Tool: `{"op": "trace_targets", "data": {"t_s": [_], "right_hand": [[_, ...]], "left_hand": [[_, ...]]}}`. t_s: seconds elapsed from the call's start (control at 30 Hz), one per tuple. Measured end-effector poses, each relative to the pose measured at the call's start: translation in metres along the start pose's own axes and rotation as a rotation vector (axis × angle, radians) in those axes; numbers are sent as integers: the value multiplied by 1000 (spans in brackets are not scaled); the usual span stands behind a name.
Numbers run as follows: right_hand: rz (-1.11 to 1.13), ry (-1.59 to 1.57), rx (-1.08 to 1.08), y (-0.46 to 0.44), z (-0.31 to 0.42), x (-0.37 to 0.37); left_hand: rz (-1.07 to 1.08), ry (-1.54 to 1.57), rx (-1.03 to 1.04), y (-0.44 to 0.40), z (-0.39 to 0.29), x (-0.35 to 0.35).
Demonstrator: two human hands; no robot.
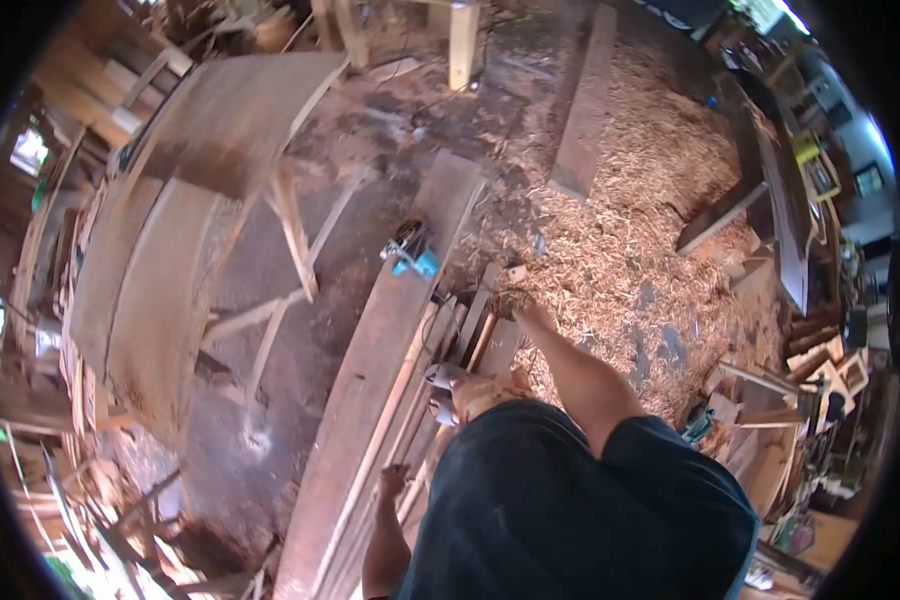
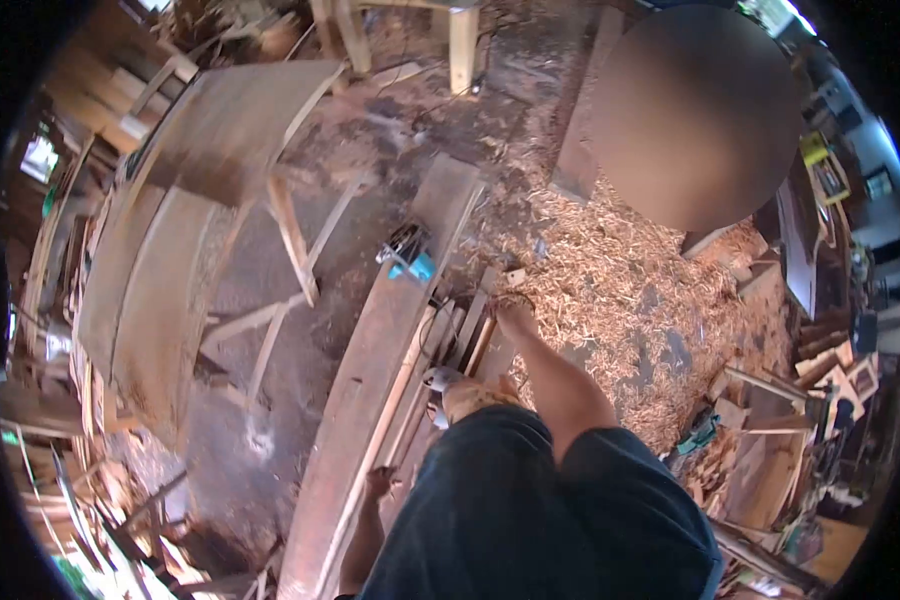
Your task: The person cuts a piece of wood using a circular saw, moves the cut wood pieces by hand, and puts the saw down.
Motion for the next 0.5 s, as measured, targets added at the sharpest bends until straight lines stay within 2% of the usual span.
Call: {"op": "trace_targets", "data": {"t_s": [0.07,0.1,0.13,0.2,0.23,0.27,0.3,0.33,0.4,0.47,0.5], "right_hand": [[176,199,-208,32,-74,28],[289,169,-214,60,-101,35],[132,165,-328,92,-115,22],[240,266,69,125,-169,16],[303,353,195,144,-180,6],[363,429,335,162,-196,-1],[285,320,425,177,-223,15],[387,485,213,177,-229,39],[285,53,342,174,-270,63],[170,-140,282,158,-264,39],[243,-47,287,155,-259,17]], "left_hand": [[205,224,-431,6,-2,-8],[208,145,-218,4,-11,-13],[310,244,-340,3,-6,-17],[301,651,-501,-20,-12,-21],[238,680,-448,-35,-32,-32],[158,626,-515,-47,-43,-42],[77,571,-573,-63,-58,-48],[77,558,-502,-82,-68,-48],[83,571,-441,-111,-83,-41],[113,600,-499,-135,-95,-25],[172,525,-503,-146,-104,-20]]}}
Point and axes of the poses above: each hand's wrist, its own y-axis away from the middle knuckle, its own x-axis out of the palm, z = x × y, the point moved 7 cm from there along -y, towards the middle knuckle, and after that the axes turned 6 degrees about -z, right-handed, at the moved point
